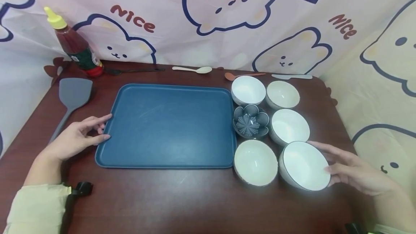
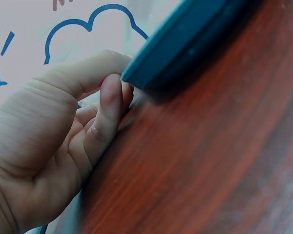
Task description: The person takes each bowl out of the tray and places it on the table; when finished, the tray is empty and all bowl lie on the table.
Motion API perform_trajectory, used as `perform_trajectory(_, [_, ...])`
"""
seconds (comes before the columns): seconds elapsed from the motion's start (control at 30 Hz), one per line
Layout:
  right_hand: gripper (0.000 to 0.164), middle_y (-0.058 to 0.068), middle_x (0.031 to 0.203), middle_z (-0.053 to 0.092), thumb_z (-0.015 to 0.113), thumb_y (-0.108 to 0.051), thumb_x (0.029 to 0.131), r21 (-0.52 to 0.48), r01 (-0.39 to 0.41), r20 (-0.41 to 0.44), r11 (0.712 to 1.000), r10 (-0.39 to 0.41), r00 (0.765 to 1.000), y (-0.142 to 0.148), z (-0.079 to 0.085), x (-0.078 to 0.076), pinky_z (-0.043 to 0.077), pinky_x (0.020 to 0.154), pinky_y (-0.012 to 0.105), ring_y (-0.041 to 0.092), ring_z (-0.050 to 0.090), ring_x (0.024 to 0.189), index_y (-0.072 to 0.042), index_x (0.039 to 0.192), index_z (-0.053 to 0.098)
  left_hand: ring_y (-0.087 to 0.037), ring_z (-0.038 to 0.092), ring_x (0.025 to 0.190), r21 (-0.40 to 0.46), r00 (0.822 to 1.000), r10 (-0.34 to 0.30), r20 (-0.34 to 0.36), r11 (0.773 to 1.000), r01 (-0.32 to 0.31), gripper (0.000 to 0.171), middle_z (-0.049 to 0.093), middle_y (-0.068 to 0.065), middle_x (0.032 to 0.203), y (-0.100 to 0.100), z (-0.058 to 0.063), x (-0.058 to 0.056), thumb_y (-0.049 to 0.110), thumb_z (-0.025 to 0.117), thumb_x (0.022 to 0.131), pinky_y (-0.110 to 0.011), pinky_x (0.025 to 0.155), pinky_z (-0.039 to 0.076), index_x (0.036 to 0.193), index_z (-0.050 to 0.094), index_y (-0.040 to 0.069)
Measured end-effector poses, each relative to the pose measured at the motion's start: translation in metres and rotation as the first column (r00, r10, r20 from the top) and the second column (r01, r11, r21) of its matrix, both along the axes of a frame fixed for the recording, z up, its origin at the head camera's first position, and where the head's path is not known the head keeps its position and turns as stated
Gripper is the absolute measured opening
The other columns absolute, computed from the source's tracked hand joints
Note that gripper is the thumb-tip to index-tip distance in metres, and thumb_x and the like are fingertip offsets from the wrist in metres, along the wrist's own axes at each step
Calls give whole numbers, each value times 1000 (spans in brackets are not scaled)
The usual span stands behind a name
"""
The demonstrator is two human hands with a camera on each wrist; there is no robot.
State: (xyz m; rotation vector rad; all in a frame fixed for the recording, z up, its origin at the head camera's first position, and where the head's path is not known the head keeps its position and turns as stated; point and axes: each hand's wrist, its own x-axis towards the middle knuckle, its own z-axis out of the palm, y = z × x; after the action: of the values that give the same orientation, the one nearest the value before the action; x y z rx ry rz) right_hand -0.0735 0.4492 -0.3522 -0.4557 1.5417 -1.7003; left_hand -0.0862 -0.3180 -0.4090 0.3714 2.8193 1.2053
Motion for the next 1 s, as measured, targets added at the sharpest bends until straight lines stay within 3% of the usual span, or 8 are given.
perform_trajectory(0.17, [73, -3, 149, 50, 22, 21, 97, 8, -16, 57, 1000, 16, 998, 0, -4, 2, 57, 83, 48, 27, 64, 114, -13, 161, 11, -3, 50, 88, -12, 1000, 2, -15, 1000, -3, 59, 55, -1, 96, 0, 1, -3, 16, 77, 89, -13, 72, 41, 144, 55, 13])
perform_trajectory(0.5, [72, 1, 146, 52, 23, 21, 98, 28, -27, 57, 999, 25, 998, 2, -16, 7, 57, 83, 49, 32, 66, 111, -10, 160, 5, -3, 49, 88, -23, 1000, -3, -2, 1000, 3, 59, 55, -1, 96, 1, 2, -6, 18, 76, 89, -13, 73, 40, 144, 55, 14])
perform_trajectory(0.6, [70, 2, 145, 52, 25, 21, 98, 54, -20, 6, 998, 20, 1000, 1, -19, 8, 57, 82, 50, 32, 66, 110, -5, 159, 3, -2, 49, 88, -22, 1000, -5, -5, 1000, 5, 60, 55, 0, 97, -2, 2, -5, 17, 77, 89, -12, 73, 40, 144, 54, 14])
perform_trajectory(0.77, [65, -5, 147, 52, 30, 18, 99, 145, 78, -77, 986, -67, 995, -2, -22, 14, 58, 80, 47, 22, 67, 113, -3, 159, 15, -2, 49, 89, -20, 1000, 4, 24, 1000, -3, 60, 54, 0, 99, -8, 3, -4, 16, 76, 89, -13, 71, 41, 145, 53, 14])
perform_trajectory(0.83, [62, -7, 145, 54, 33, 18, 99, 182, 119, -140, 976, -94, 986, -3, -22, 18, 58, 80, 45, 19, 68, 111, -2, 156, 23, -2, 53, 87, -9, 998, 6, 62, 1000, -5, 58, 55, -2, 101, -9, 5, -4, 17, 74, 91, -14, 69, 46, 146, 53, 14])
perform_trajectory(0.9, [55, -9, 137, 61, 37, 16, 100, 263, 189, -224, 946, -131, 966, -4, -19, 21, 59, 78, 42, 17, 70, 106, -2, 152, 34, -3, 58, 82, 7, 994, 7, 106, 1000, -8, 55, 56, -6, 106, -10, 10, -3, 17, 70, 94, -17, 68, 51, 145, 52, 11])
perform_trajectory(1.0, [42, -12, 127, 67, 42, 10, 101, 374, 332, -393, 866, -177, 903, -11, -9, 21, 60, 75, 38, 19, 74, 93, 1, 142, 48, -10, 66, 74, -32, 990, 40, 135, 999, -36, 49, 56, -13, 115, -12, 24, -5, 22, 65, 98, -20, 66, 54, 143, 53, 7])
